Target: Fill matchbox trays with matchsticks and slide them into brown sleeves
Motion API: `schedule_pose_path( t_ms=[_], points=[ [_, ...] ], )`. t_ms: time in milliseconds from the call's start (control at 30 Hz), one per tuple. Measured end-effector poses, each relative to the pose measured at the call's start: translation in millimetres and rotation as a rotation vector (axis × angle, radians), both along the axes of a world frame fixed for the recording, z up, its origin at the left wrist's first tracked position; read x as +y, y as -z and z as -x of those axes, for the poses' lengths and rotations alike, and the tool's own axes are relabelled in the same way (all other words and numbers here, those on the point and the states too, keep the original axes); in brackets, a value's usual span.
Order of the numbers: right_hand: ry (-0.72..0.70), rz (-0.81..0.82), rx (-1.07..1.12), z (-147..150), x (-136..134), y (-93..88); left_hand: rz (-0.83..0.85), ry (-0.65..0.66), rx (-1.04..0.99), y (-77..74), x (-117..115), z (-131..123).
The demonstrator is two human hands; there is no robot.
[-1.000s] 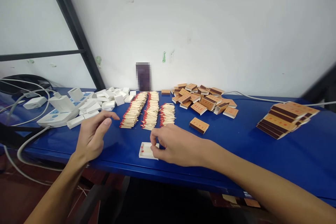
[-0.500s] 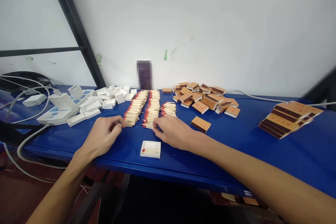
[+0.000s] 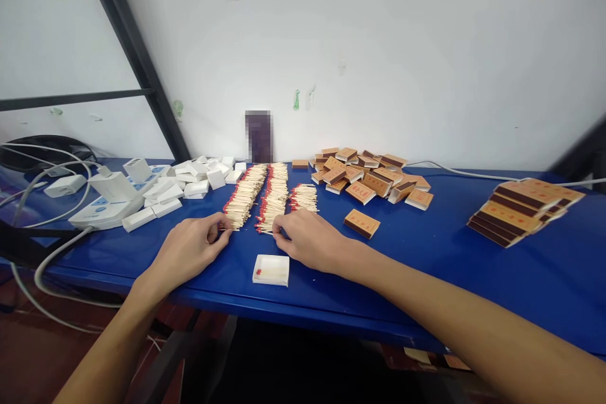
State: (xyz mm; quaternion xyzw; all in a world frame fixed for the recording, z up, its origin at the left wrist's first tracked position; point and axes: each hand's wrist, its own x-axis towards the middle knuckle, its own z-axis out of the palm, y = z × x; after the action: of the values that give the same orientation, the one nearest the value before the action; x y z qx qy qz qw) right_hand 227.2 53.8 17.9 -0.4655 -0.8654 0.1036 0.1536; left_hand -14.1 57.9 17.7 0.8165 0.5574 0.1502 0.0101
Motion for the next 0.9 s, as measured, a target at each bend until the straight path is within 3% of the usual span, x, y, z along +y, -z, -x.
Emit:
schedule_pose_path(
  t_ms=[300,633,900],
  points=[
    [0.038,0.036,0.026,1.8,-0.2,2.0,0.027,-0.013,-0.011,0.0,1.0,0.8],
    [-0.069,0.244,0.147,-11.2,-26.1,-33.1,0.035,0.015,-0.014,3.5,1.8,1.5],
    [-0.074,0.234,0.101,-13.1,-32.4,-33.9,0.048,0.04,0.019,6.6,4.5,4.8]
  ],
)
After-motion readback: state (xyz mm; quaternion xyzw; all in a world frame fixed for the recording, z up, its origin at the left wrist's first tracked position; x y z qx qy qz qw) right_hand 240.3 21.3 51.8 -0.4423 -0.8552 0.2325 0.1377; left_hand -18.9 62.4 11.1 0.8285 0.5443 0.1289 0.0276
